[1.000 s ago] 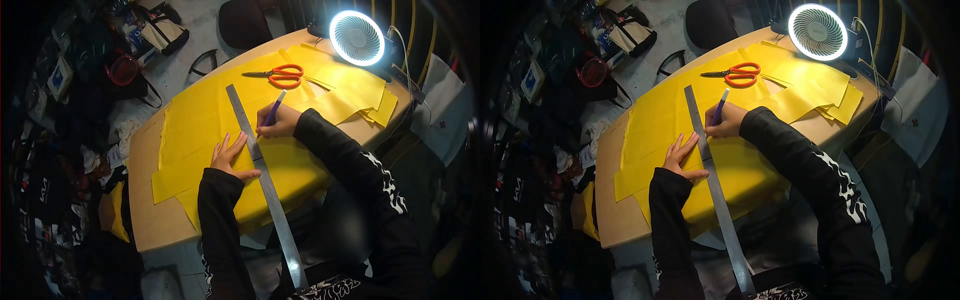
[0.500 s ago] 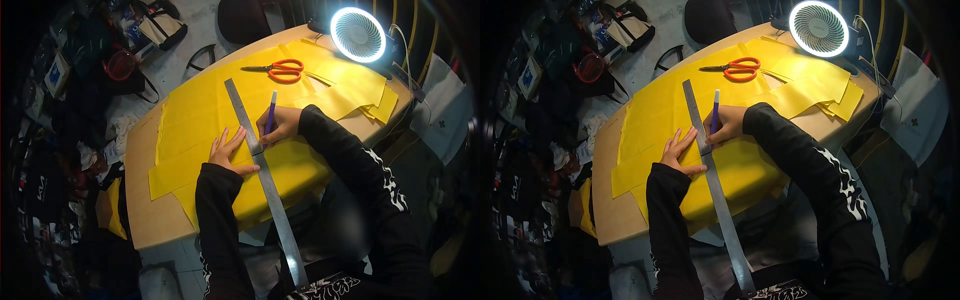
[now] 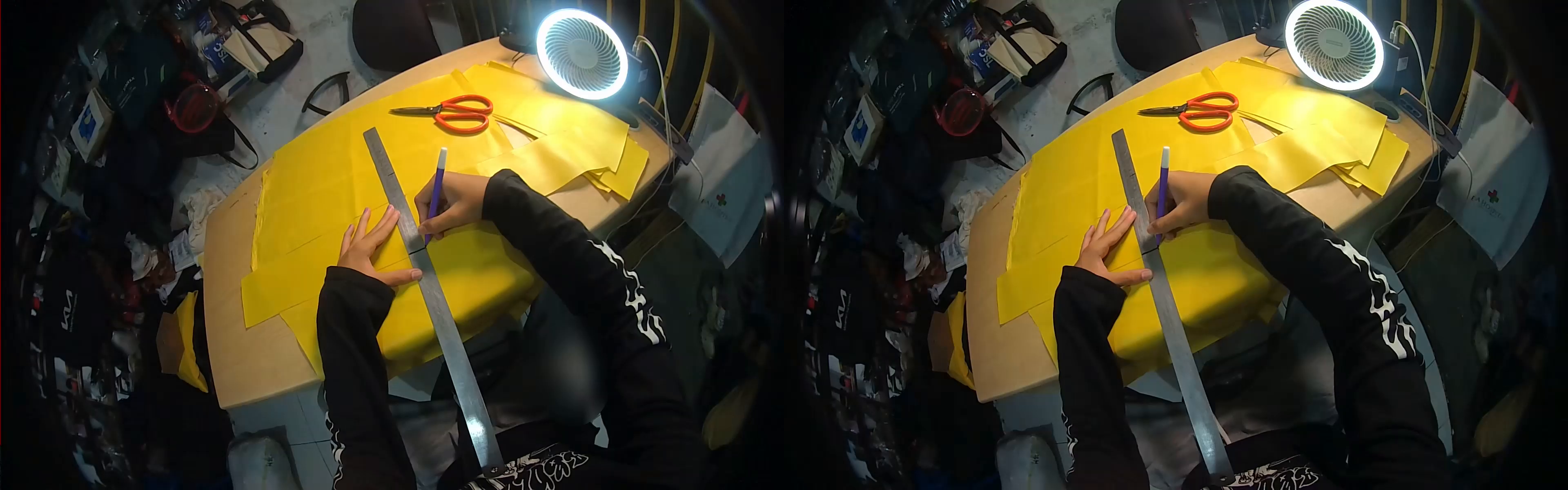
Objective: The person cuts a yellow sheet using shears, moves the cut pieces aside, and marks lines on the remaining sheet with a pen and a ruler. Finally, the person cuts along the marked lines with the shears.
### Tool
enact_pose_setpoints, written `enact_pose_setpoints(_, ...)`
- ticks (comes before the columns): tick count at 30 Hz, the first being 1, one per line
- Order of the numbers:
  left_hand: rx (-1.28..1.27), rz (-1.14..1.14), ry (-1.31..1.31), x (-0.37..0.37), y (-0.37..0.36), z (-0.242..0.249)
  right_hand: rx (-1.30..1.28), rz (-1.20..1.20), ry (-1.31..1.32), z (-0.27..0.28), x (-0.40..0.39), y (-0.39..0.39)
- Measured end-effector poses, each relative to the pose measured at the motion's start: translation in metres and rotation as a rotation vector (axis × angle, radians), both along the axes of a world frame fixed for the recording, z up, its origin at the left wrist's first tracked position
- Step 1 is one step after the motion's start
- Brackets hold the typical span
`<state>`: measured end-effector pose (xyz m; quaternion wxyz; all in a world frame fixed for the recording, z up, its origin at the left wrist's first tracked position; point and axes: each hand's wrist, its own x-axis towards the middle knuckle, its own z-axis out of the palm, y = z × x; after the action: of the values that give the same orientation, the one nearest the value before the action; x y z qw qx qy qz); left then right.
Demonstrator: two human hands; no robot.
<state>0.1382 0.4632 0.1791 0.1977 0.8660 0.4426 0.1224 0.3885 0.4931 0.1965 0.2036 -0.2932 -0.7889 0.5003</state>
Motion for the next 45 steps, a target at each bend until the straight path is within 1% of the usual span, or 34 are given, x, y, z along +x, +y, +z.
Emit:
enact_pose_setpoints(8,-0.006,0.008,0.000,0.000,-0.001,0.000,-0.007,-0.048,-0.009,0.004,0.000,-0.003)
enact_pose_setpoints(17,0.001,0.015,0.013,0.001,-0.002,0.001,-0.041,-0.003,-0.002,0.000,0.001,0.000)
enact_pose_setpoints(20,0.001,0.007,0.012,0.000,-0.001,0.000,0.002,-0.020,-0.013,0.000,0.001,0.000)
enact_pose_setpoints(26,-0.001,0.010,-0.001,0.001,-0.002,0.000,-0.027,0.006,-0.021,0.002,0.001,-0.001)
enact_pose_setpoints(29,-0.006,0.016,0.003,0.001,-0.001,0.000,0.000,-0.009,-0.016,0.002,0.000,-0.001)
enact_pose_setpoints(35,-0.025,0.001,-0.009,0.000,-0.001,0.001,-0.015,0.020,0.002,0.004,0.001,-0.003)
enact_pose_setpoints(36,-0.022,0.001,-0.012,0.000,-0.001,0.001,-0.052,0.012,0.030,0.000,0.000,0.000)
enact_pose_setpoints(39,-0.006,0.007,-0.016,-0.001,0.000,-0.002,-0.039,0.032,0.004,0.001,0.001,0.001)
enact_pose_setpoints(40,-0.004,0.005,-0.002,0.000,-0.001,0.001,-0.080,0.034,0.019,-0.002,0.001,0.002)
enact_pose_setpoints(43,0.010,0.006,-0.028,0.000,-0.003,0.000,-0.125,-0.034,0.129,-0.004,0.002,0.003)
enact_pose_setpoints(45,0.042,0.025,-0.031,0.001,-0.002,0.000,-0.058,-0.144,0.168,0.000,0.002,0.008)
